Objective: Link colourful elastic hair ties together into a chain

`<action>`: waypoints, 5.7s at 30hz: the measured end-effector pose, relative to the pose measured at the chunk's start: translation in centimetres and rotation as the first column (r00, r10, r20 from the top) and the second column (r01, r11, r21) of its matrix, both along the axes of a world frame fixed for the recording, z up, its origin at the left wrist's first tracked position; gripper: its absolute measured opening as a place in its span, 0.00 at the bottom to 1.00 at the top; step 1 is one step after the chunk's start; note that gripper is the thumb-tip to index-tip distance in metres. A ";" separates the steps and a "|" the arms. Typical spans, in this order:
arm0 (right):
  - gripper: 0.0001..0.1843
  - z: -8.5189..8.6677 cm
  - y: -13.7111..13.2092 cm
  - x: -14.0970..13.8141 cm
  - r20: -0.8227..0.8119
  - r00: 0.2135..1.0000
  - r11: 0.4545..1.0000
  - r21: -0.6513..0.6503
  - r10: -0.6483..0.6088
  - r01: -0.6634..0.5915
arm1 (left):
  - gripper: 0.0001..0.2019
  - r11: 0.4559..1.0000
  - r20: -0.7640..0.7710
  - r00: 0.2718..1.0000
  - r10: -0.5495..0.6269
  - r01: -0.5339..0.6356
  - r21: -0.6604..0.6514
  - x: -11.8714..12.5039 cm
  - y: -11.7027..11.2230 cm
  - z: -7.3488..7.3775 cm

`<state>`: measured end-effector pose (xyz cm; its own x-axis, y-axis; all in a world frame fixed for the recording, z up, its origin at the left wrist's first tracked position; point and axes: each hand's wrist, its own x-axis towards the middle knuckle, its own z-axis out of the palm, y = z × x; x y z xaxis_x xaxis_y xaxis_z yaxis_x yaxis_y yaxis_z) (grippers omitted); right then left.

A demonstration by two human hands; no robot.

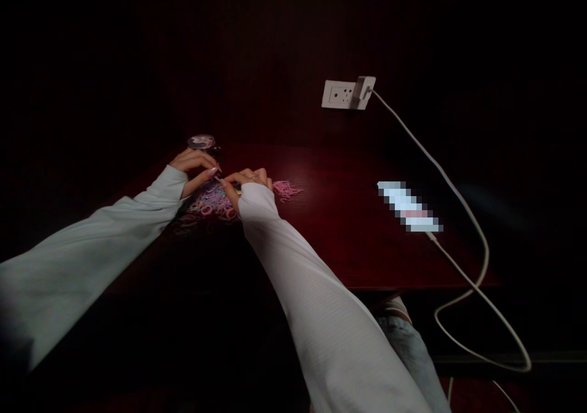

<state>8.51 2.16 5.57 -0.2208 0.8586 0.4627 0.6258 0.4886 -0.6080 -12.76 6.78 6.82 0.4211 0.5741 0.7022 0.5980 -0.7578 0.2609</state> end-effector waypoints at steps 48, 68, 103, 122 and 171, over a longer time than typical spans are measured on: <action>0.09 0.5 0.2 -0.4 0.016 0.999 0.999 -0.042 -0.029 0.029 | 0.13 0.979 -0.224 0.967 0.124 -0.082 0.186 -0.4 -1.1 0.6; 0.08 0.9 -0.1 -0.3 0.019 1.000 1.000 0.003 -0.020 0.020 | 0.15 0.938 -0.122 0.951 0.283 -0.248 0.243 -0.3 -2.4 1.4; 0.12 0.7 0.1 1.0 0.179 0.984 0.998 0.059 -0.003 -0.007 | 0.19 0.987 -0.247 0.961 0.123 -0.093 0.131 -0.3 -2.0 0.4; 0.16 0.1 0.5 0.8 0.218 0.975 0.997 0.063 0.032 -0.047 | 0.21 0.992 -0.310 0.950 0.045 -0.006 0.127 -0.3 -2.0 0.4; 0.18 0.0 0.4 1.0 0.178 0.981 0.990 0.111 0.071 -0.092 | 0.18 0.991 -0.236 0.967 0.099 -0.074 0.113 -1.8 -1.1 1.0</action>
